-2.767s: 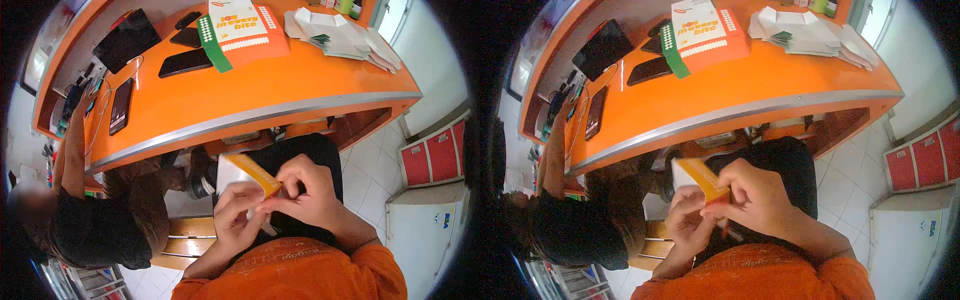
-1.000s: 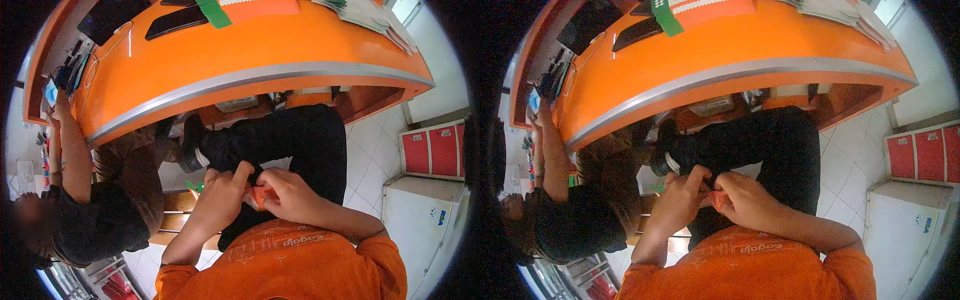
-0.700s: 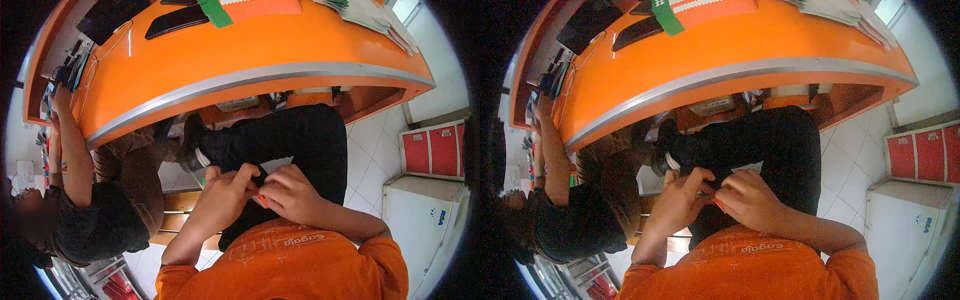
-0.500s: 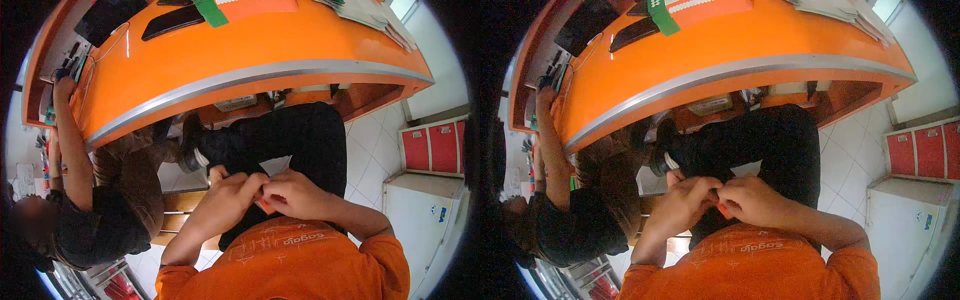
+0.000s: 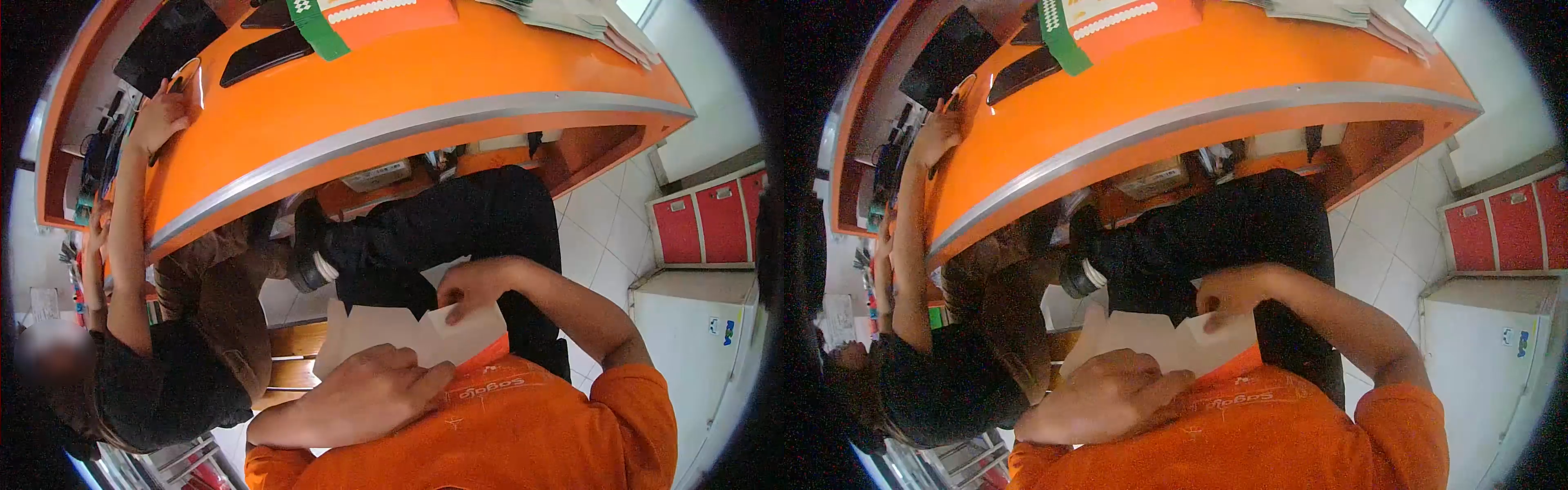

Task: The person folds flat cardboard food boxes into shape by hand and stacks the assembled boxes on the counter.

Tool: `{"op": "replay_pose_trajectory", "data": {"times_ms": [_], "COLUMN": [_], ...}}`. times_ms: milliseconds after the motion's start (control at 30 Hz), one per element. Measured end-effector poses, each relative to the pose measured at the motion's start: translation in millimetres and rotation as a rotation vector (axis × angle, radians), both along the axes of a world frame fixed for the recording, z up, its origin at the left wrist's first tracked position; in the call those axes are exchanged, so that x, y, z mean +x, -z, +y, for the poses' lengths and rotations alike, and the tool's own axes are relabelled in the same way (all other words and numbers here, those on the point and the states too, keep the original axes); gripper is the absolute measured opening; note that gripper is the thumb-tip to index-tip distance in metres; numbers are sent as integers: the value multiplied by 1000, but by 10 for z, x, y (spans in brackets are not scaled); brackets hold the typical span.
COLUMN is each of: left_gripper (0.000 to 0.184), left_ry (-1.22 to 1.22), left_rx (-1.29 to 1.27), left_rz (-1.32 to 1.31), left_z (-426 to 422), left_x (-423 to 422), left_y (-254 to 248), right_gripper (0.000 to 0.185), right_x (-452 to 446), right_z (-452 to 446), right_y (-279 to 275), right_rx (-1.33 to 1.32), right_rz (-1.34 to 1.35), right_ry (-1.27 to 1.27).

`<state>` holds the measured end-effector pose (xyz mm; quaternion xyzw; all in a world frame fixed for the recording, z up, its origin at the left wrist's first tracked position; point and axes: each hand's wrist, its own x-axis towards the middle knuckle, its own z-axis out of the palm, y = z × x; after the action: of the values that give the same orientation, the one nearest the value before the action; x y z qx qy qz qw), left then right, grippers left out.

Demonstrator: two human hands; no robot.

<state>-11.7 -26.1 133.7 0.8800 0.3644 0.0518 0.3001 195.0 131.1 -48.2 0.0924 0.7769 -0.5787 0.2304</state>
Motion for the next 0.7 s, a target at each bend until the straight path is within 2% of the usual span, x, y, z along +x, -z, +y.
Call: {"op": "replay_pose_trajectory", "data": {"times_ms": [67, 133, 167, 200, 267, 300, 333, 367, 400, 467, 600, 700], "left_gripper": [44, 51, 55, 58, 63, 66, 69, 66, 57, 46, 26, 16], "left_ry": [-72, -147, -181, -305, -552, -629, -700, -831, -899, -1191, -1353, -1441], "left_rx": [-119, -172, -197, -111, 73, -6, -90, -308, -506, -695, -744, -634], "left_rz": [34, 37, 38, 17, -26, -288, -551, -984, -1351, -1677, -1652, -1643], "left_z": [-17, -18, -10, 17, 129, 199, 250, 212, 246, 252, 323, 326], "left_x": [-25, -28, -27, -9, 17, -4, -26, 32, 90, 224, 291, 333], "left_y": [-18, 75, 157, 272, 601, 770, 968, 1244, 1233, 1168, 1345, 1361], "right_gripper": [34, 18, 17, 16, 19, 20, 13, 13, 12, 14, 19, 18], "right_x": [8, -23, -38, -76, -139, -164, -178, -180, -187, -216, -212, -226], "right_z": [146, 148, 110, 60, -35, -87, -166, -241, -308, -384, -429, -471], "right_y": [-34, -284, -420, -655, -748, -792, -892, -870, -840, -789, -724, -669], "right_rx": [-87, 200, 227, 254, 493, 613, 681, 740, 798, 849, 923, 907], "right_rz": [68, 396, 382, 365, 596, 713, 720, 737, 752, 837, 879, 798], "right_ry": [69, 346, 553, 761, 782, 787, 764, 726, 685, 646, 555, 704]}}
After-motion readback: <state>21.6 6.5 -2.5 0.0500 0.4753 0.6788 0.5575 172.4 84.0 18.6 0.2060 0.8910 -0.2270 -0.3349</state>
